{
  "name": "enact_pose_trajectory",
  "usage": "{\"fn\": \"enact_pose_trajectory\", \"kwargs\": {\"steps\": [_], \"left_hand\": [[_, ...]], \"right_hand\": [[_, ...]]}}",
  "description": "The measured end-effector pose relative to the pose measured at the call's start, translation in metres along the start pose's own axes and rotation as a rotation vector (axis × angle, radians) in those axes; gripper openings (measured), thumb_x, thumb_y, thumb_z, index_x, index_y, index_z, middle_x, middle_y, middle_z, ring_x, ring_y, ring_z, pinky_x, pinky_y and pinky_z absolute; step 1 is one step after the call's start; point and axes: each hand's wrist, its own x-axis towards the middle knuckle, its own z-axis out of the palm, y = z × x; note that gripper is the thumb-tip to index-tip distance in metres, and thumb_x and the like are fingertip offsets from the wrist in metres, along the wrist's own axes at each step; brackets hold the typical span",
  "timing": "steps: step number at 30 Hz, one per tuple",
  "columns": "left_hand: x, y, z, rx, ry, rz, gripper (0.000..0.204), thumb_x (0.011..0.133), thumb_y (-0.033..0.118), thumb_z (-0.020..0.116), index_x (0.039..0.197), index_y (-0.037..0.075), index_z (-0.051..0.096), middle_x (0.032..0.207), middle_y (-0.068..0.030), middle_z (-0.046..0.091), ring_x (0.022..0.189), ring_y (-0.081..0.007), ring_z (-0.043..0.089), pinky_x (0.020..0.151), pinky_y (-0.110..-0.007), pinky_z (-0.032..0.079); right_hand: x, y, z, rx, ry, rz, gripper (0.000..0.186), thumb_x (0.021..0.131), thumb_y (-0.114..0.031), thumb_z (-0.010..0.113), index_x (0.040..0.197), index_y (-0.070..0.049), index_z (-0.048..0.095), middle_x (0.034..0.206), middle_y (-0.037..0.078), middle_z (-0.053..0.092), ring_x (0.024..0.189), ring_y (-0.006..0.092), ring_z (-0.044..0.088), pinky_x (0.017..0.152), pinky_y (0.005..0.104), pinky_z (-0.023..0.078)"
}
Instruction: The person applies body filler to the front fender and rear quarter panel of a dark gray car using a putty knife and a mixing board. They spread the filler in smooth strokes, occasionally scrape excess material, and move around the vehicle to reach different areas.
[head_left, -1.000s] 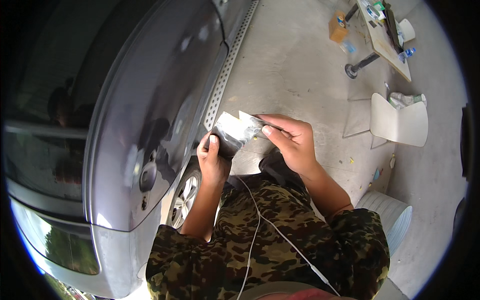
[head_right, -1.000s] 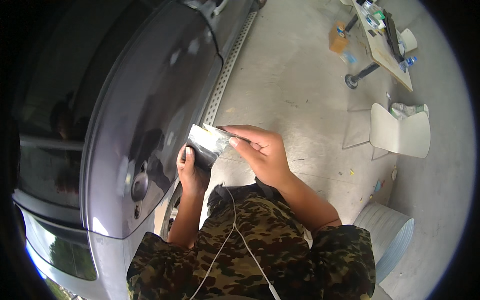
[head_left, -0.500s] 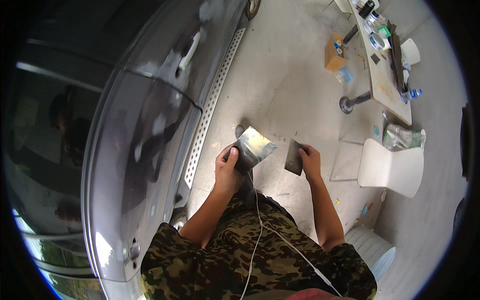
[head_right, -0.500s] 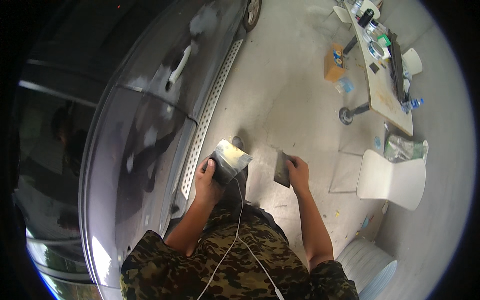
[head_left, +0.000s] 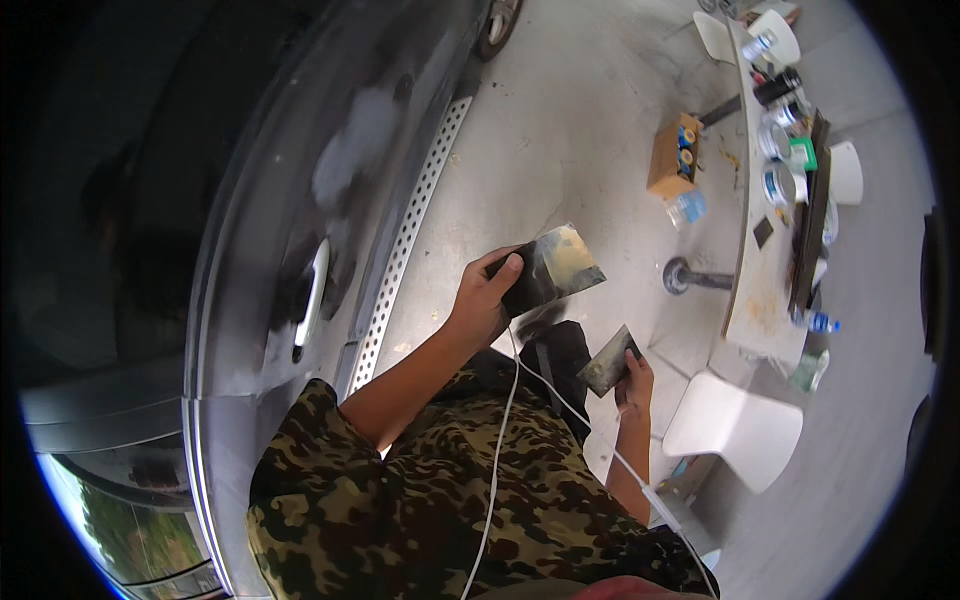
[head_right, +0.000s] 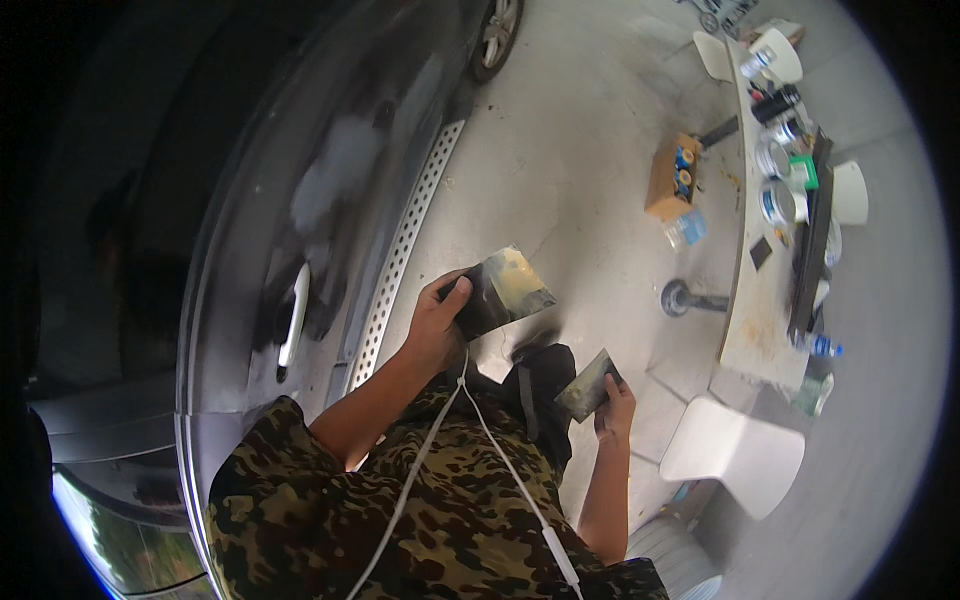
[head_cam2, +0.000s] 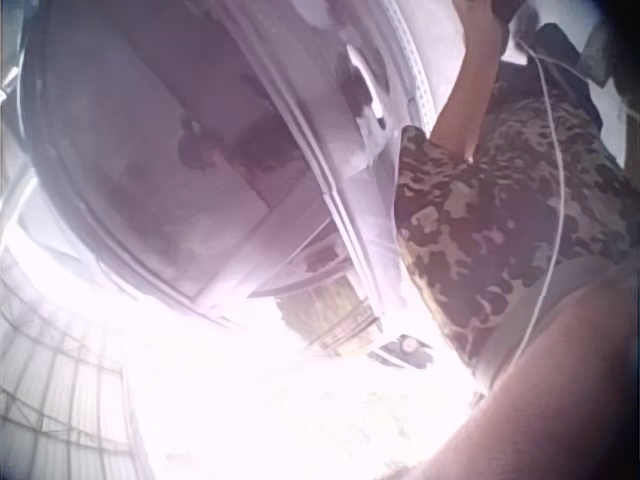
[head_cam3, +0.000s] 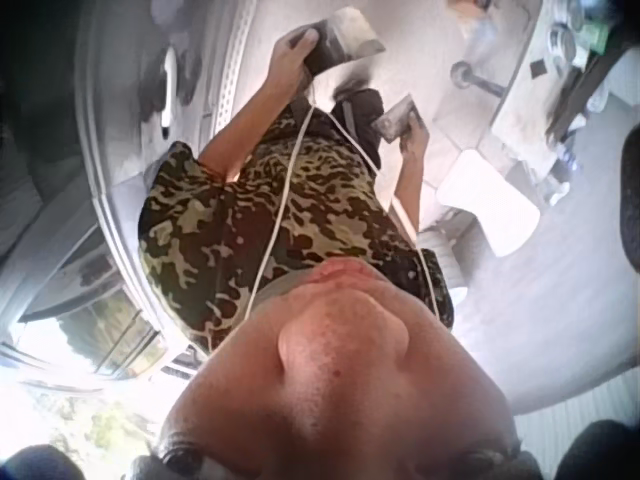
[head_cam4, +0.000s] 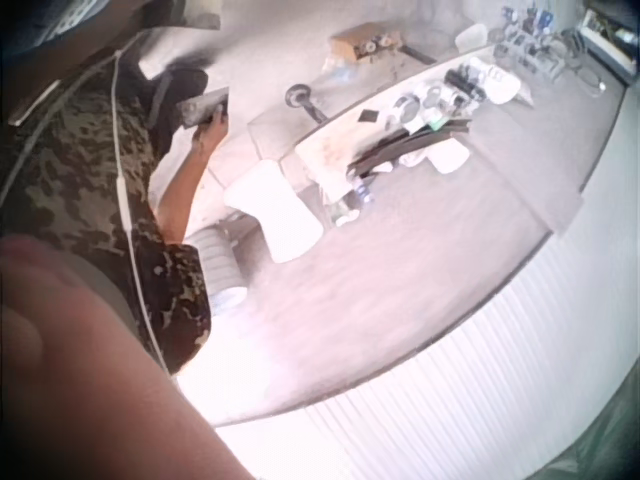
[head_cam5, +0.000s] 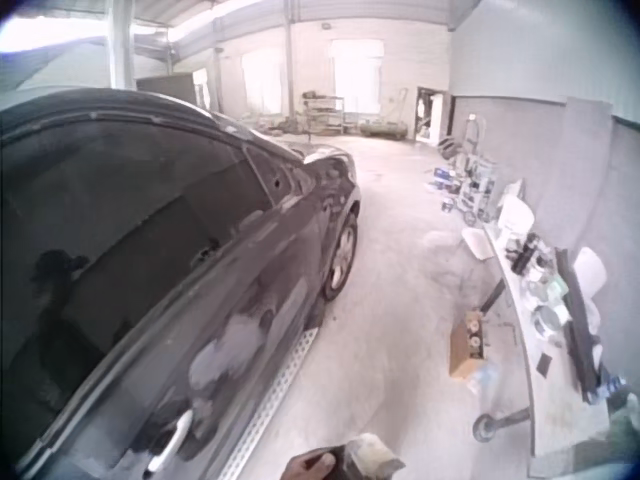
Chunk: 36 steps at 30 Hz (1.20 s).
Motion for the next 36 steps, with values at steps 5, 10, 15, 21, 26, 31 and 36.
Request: {"fn": "enact_pose_trajectory", "kwargs": {"steps": [5,10,15,21,26,31,36], "left_hand": [[0.101,0.006,0.029,0.0,0.131,0.12,0.042,0.096,0.024,0.062,0.121,-0.009,0.055,0.111,-0.0145,0.063,0.1,-0.0218,0.063,0.092,-0.037,0.052],[0.177,-0.013,0.088,-0.021,0.285,0.264,0.041,0.096,0.026,0.061,0.119,-0.008,0.054,0.111,-0.0155,0.063,0.101,-0.0238,0.063,0.092,-0.04,0.053],[0.242,-0.027,0.176,-0.078,0.437,0.233,0.044,0.095,0.027,0.063,0.119,-0.007,0.051,0.112,-0.016,0.061,0.102,-0.0254,0.063,0.093,-0.042,0.052],[0.327,-0.034,0.221,-0.093,0.37,0.157,0.042,0.094,0.029,0.064,0.117,-0.005,0.054,0.109,-0.0142,0.064,0.099,-0.0238,0.064,0.092,-0.04,0.053],[0.404,-0.029,0.235,-0.132,0.324,0.118,0.039,0.096,0.028,0.062,0.119,-0.003,0.056,0.107,-0.0111,0.064,0.095,-0.0195,0.064,0.089,-0.036,0.053],[0.504,0.003,0.237,-0.151,0.253,0.014,0.038,0.096,0.027,0.063,0.119,-0.003,0.057,0.105,-0.0092,0.064,0.095,-0.0185,0.063,0.087,-0.036,0.054],[0.619,0.062,0.241,-0.231,0.183,-0.051,0.035,0.096,0.022,0.062,0.119,-0.005,0.056,0.108,-0.0111,0.064,0.095,-0.0187,0.064,0.087,-0.036,0.054]], "right_hand": [[0.12,-0.088,0.075,-0.111,-0.138,-0.025,0.035,0.092,-0.014,0.065,0.119,0.008,0.058,0.107,0.01,0.066,0.096,0.0213,0.063,0.089,0.0328,0.048],[0.269,-0.188,0.139,-0.338,-0.315,-0.12,0.032,0.092,-0.017,0.065,0.114,0.006,0.061,0.107,0.008,0.066,0.096,0.0168,0.061,0.088,0.0305,0.047],[0.358,-0.28,0.181,-0.271,-0.389,-0.07,0.026,0.092,-0.012,0.065,0.111,0.006,0.064,0.101,0.007,0.068,0.088,0.0145,0.063,0.081,0.0269,0.049],[0.42,-0.343,0.213,-0.24,-0.362,-0.111,0.024,0.092,-0.012,0.065,0.107,0.007,0.065,0.099,0.007,0.068,0.085,0.0128,0.062,0.079,0.0255,0.048],[0.47,-0.392,0.256,-0.203,-0.422,-0.171,0.026,0.093,-0.013,0.064,0.11,0.006,0.065,0.098,0.005,0.069,0.085,0.0106,0.061,0.081,0.0247,0.047],[0.534,-0.44,0.289,-0.321,-0.309,-0.282,0.027,0.093,-0.014,0.064,0.112,0.005,0.066,0.1,0.006,0.069,0.086,0.0108,0.06,0.081,0.0249,0.046],[0.58,-0.483,0.32,-0.524,-0.082,-0.361,0.028,0.092,-0.016,0.065,0.11,0.005,0.066,0.099,0.006,0.068,0.087,0.0115,0.059,0.081,0.0254,0.046]]}}
